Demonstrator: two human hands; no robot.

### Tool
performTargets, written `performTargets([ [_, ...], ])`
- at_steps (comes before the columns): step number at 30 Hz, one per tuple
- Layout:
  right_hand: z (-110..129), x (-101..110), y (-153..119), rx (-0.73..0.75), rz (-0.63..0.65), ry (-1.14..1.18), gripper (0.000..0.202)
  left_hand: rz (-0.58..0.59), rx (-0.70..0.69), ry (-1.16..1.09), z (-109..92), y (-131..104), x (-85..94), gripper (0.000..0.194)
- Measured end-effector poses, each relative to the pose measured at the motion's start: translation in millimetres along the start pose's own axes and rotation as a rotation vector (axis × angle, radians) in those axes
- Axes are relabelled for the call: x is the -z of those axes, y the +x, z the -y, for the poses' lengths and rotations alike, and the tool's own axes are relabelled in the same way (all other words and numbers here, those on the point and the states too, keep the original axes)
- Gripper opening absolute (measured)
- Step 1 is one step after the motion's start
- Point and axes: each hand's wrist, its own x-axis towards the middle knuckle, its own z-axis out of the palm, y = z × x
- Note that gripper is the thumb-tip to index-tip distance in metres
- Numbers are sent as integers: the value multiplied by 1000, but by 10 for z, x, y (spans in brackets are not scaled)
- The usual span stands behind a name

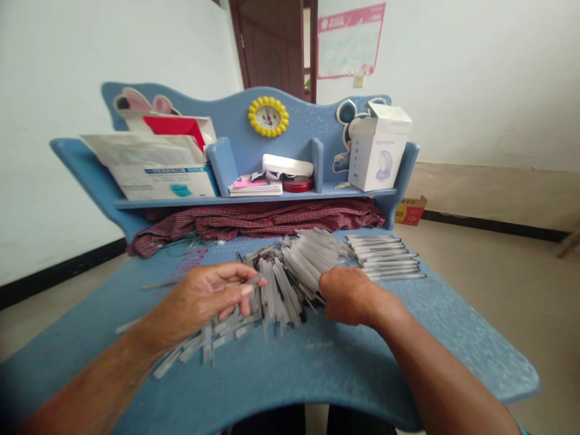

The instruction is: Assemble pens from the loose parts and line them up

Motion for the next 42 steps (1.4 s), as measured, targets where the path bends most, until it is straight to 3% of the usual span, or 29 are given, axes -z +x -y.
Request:
performTargets([
  [7,-30,10,22,27,-15,40,24,-4,13,21,-29,-9,-7,36],
  [12,-77,34,12,46,70,160,23,-5,13,16,-29,-7,-10,34],
  [21,-68,11,25,69,-80,228,11,-8,18,15,-52,-23,-14,31],
  [25,-23,-37,49,89,-170,633,12,19,17,28,-41,-30,-26,27],
  [28,77,-102,72,168,-147,1060,15,75,24,46,-29,-39,-40,26],
  [31,192,-157,96,257,-144,1308,25,143,2,72,-9,-48,-55,24],
  [42,318,-206,133,265,-101,1425,34,207,2,142,-37,-79,-88,23],
])
